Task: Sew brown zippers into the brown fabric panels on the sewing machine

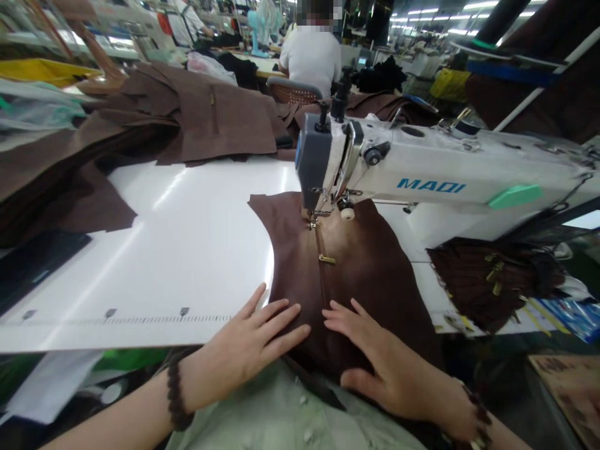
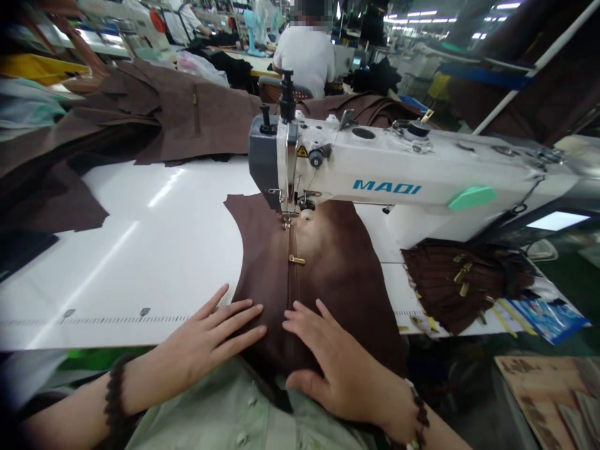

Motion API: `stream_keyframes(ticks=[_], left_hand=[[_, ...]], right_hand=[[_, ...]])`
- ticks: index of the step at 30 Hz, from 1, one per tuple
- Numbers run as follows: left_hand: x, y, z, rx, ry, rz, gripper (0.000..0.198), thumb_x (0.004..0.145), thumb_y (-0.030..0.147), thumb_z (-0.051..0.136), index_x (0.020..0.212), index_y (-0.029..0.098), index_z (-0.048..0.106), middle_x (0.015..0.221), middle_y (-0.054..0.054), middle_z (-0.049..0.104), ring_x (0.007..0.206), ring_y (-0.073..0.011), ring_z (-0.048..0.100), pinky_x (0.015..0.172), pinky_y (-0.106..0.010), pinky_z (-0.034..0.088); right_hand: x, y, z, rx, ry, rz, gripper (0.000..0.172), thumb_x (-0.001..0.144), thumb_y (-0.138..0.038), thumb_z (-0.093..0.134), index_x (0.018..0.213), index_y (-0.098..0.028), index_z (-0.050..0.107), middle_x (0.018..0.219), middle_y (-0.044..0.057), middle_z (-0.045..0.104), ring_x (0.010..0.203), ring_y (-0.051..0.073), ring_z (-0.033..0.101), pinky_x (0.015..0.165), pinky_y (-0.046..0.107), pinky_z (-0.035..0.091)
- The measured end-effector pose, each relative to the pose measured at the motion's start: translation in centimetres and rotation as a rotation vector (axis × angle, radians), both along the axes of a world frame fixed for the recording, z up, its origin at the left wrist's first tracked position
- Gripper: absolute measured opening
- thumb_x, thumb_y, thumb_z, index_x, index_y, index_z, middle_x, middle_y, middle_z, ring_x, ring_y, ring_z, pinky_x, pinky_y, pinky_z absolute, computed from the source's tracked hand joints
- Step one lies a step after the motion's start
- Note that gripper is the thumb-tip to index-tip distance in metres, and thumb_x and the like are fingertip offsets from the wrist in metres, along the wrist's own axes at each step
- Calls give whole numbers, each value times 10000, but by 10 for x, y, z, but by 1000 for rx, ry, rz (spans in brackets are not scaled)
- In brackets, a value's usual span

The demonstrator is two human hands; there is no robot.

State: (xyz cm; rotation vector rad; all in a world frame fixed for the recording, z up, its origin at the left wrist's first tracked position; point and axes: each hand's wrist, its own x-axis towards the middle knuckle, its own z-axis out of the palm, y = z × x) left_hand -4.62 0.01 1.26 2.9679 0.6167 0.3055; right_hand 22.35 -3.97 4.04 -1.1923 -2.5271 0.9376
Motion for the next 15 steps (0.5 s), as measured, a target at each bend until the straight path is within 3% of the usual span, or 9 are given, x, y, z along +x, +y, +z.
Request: stream_keyframes(ticks=[3,6,9,11,13,15], left_hand=[[9,-4,4,-57,-262,-69,293,936,104,293,1100,140,533,1068,-82,632,1025,-188,556,1070,-469,245],[22,-2,24,-190,-531,-37,177,927,131,353,912,152,528,972,-88,632,930,-154,576,902,-324,456],[37,-1,48,-248,-633,70,117,863,70,443,830,163,506,872,-61,617,815,-134,586,704,-235,500],[45,1,58,-213,-685,118,130,839,42,467,835,165,507,871,-49,607,806,-132,585,694,-235,495],[48,3,58,-81,-803,218,126,830,66,527,905,165,508,937,-59,588,868,-153,575,741,-268,491],[45,4,48,77,-832,314,186,821,121,590,982,160,504,971,-73,558,897,-178,553,752,-299,482]], right_hand=[[4,-18,2,2,-95,49,927,708,-598,583,1406,-129,193,1452,141,225,1364,256,137,1112,512,84],[5,-23,-3,18,-130,28,1070,661,-609,613,1428,-99,69,1464,160,163,1365,285,107,1092,556,69],[-1,-26,-15,69,-68,-83,794,782,-432,547,1414,-109,191,1438,148,255,1354,282,167,1083,577,60],[-4,-29,-24,63,68,-234,553,848,-320,446,1362,-145,344,1392,124,359,1319,254,279,1094,541,129],[-5,-33,-31,-23,250,-455,451,882,-341,389,1294,-169,451,1329,105,453,1254,232,392,1083,481,240],[-4,-37,-33,-147,388,-675,475,886,-448,374,1245,-164,504,1272,98,513,1203,228,454,1053,423,321]])
